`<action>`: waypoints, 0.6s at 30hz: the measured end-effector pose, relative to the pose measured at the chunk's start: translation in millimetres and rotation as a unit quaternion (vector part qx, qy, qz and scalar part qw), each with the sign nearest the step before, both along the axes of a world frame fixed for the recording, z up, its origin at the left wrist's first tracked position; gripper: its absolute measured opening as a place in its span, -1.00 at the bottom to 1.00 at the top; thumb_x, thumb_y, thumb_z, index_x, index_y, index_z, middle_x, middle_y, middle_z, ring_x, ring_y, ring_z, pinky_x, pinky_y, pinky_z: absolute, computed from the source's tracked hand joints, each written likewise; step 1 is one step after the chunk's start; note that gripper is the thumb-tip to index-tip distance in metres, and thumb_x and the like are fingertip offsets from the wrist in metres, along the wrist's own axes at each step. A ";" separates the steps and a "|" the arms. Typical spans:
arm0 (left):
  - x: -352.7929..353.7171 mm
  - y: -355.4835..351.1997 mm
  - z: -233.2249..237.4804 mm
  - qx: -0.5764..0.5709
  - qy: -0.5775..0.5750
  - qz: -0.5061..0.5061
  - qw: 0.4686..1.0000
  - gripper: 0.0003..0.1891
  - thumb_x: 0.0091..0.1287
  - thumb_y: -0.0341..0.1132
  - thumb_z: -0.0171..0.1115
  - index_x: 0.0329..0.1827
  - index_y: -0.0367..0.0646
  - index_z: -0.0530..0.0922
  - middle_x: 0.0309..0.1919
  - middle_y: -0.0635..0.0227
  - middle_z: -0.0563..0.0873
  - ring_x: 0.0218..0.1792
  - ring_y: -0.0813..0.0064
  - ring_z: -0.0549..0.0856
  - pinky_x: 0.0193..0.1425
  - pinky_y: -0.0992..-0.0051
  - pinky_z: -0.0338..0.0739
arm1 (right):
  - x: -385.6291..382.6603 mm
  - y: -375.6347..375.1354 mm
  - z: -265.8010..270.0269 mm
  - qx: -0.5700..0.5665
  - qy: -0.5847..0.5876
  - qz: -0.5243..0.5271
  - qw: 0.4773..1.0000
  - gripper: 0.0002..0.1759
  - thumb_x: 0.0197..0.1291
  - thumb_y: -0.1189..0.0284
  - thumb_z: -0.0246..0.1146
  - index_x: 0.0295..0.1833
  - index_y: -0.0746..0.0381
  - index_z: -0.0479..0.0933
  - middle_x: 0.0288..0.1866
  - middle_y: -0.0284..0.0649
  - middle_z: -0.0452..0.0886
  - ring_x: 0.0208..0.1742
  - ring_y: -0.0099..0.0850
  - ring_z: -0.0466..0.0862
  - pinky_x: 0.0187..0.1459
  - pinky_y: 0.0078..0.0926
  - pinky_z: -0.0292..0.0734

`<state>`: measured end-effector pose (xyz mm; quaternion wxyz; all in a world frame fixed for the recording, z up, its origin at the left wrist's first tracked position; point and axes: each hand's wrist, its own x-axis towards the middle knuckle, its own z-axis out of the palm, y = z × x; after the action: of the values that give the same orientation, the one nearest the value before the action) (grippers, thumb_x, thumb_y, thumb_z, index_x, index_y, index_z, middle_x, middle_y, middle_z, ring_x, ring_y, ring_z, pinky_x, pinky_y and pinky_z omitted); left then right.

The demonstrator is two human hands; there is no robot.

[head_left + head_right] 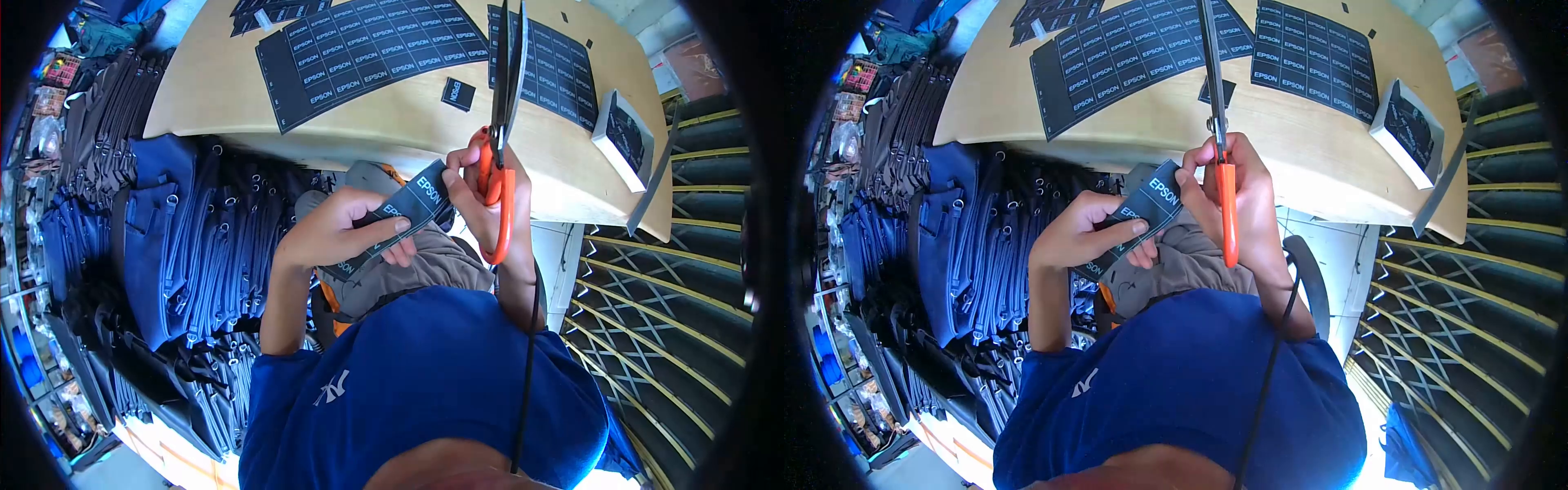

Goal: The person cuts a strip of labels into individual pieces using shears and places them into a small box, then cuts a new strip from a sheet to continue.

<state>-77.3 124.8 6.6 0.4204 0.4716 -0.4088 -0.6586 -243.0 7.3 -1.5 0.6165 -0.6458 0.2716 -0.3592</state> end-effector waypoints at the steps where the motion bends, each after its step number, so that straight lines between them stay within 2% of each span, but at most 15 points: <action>1: -0.5 0.3 0.5 0.000 0.001 0.001 1.000 -0.76 0.40 -0.36 0.07 -0.07 -0.42 0.53 -0.35 0.21 0.71 -0.32 0.49 0.72 -0.25 0.57 0.63 | 0.0 0.5 -0.3 0.000 0.001 0.001 1.000 -0.74 0.06 0.66 0.25 -0.20 0.29 0.32 -0.40 -0.40 0.53 -0.63 -0.86 0.23 -0.58 -0.83 0.13; 3: -2.7 0.0 1.0 -0.025 -0.051 0.035 0.998 -0.76 0.40 -0.35 0.08 -0.10 -0.41 0.54 -0.35 0.22 0.71 -0.32 0.50 0.72 -0.25 0.57 0.63 | 0.2 0.7 -1.2 -0.001 0.002 -0.002 1.000 -0.75 0.05 0.66 0.26 -0.20 0.30 0.32 -0.41 -0.40 0.54 -0.63 -0.85 0.23 -0.58 -0.83 0.14; 6: -6.4 -0.6 1.6 -0.045 -0.070 0.061 0.995 -0.76 0.40 -0.34 0.07 -0.11 -0.40 0.55 -0.36 0.22 0.71 -0.35 0.51 0.72 -0.28 0.58 0.62 | -0.5 1.2 -0.2 -0.016 0.017 -0.007 1.000 -0.75 0.06 0.65 0.26 -0.21 0.30 0.32 -0.41 -0.40 0.54 -0.63 -0.85 0.23 -0.58 -0.83 0.14; 10: -6.8 0.0 2.9 -0.012 -0.054 0.068 0.996 -0.80 0.39 -0.39 0.07 -0.22 -0.39 0.56 -0.40 0.20 0.70 -0.41 0.48 0.72 -0.36 0.56 0.63 | 0.6 2.8 0.7 -0.005 0.014 -0.023 1.000 -0.76 0.05 0.64 0.26 -0.21 0.30 0.33 -0.46 -0.42 0.50 -0.64 -0.85 0.23 -0.58 -0.83 0.13; 12: -5.1 1.4 2.5 -0.013 -0.033 0.071 0.997 -0.80 0.40 -0.39 0.06 -0.25 -0.38 0.57 -0.46 0.24 0.69 -0.49 0.54 0.69 -0.43 0.60 0.59 | -1.1 1.8 0.7 -0.004 0.028 -0.004 1.000 -0.77 0.06 0.64 0.26 -0.22 0.30 0.34 -0.52 -0.45 0.47 -0.64 -0.85 0.23 -0.59 -0.82 0.12; 16: -0.8 2.1 4.2 0.004 -0.027 0.050 0.998 -0.77 0.40 -0.32 0.08 -0.23 -0.36 0.56 -0.46 0.30 0.68 -0.51 0.61 0.65 -0.41 0.63 0.55 | -1.3 1.0 1.0 -0.001 0.033 0.006 0.999 -0.77 0.06 0.63 0.27 -0.22 0.30 0.35 -0.56 -0.47 0.43 -0.64 -0.84 0.24 -0.60 -0.81 0.11; 18: -1.0 2.1 4.5 0.013 -0.072 0.065 0.995 -0.78 0.40 -0.32 0.08 -0.24 -0.34 0.56 -0.49 0.34 0.67 -0.55 0.67 0.61 -0.46 0.66 0.51 | -1.3 1.0 1.0 -0.015 0.035 0.010 0.999 -0.78 0.06 0.63 0.27 -0.22 0.29 0.36 -0.57 -0.48 0.42 -0.64 -0.84 0.24 -0.60 -0.80 0.11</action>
<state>-78.3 126.9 11.1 0.4257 0.5485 -0.3982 -0.5994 -244.2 8.3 -0.5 0.6008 -0.6697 0.2808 -0.3342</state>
